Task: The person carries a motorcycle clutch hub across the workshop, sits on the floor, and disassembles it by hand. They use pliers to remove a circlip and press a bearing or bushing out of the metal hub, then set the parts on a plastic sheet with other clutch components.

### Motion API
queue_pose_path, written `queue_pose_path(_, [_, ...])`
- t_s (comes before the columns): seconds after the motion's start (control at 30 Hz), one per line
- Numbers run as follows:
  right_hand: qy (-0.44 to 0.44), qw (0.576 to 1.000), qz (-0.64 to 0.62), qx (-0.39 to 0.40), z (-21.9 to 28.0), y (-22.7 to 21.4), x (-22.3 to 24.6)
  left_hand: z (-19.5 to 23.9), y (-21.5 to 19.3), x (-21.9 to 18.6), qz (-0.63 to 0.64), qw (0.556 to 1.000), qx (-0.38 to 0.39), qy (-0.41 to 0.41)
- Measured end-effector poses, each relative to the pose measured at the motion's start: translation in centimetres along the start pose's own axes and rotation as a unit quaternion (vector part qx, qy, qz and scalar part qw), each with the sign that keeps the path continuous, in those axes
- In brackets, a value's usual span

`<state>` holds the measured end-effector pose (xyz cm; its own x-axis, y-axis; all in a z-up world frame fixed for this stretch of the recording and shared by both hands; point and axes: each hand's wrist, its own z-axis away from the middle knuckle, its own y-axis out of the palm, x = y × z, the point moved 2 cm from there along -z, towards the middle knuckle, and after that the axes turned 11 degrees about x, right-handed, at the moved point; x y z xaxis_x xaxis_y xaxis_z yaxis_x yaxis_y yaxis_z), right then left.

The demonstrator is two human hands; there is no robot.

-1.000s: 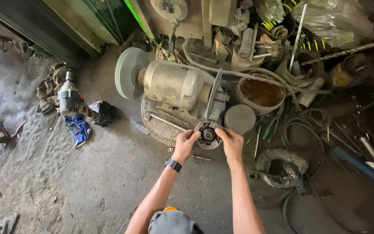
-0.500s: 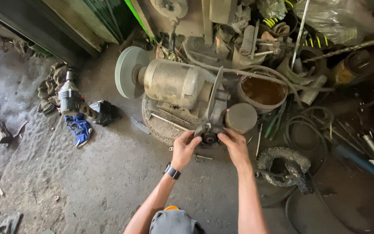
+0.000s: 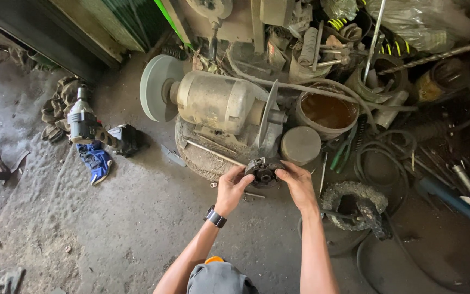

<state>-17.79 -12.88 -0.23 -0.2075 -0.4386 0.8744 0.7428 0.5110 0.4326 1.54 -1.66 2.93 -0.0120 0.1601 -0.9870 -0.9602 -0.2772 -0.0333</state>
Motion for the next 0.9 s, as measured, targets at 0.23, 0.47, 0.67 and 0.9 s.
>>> queue_pose_path(0.23, [-0.013, 0.992, 0.115, -0.045, 0.6, 1.4, 3.7, -0.4, 0.6, 1.7, 0.056, 0.997, 0.024, -0.055])
queue_pose_path(0.47, [0.035, 0.974, 0.192, -0.112, 1.0, 1.6, 8.4, -1.4, 3.5, 1.1, 0.203, 0.958, 0.161, -0.121])
queue_pose_path(0.67, [-0.059, 0.971, 0.167, -0.159, 2.2, 1.3, 9.1, -3.5, 6.8, 0.3, 0.396, 0.896, 0.172, -0.099])
queue_pose_path(0.9, [-0.180, 0.936, 0.266, -0.145, 2.0, 4.7, 8.2, -4.8, 6.0, 1.0, 0.461, 0.875, 0.118, -0.085])
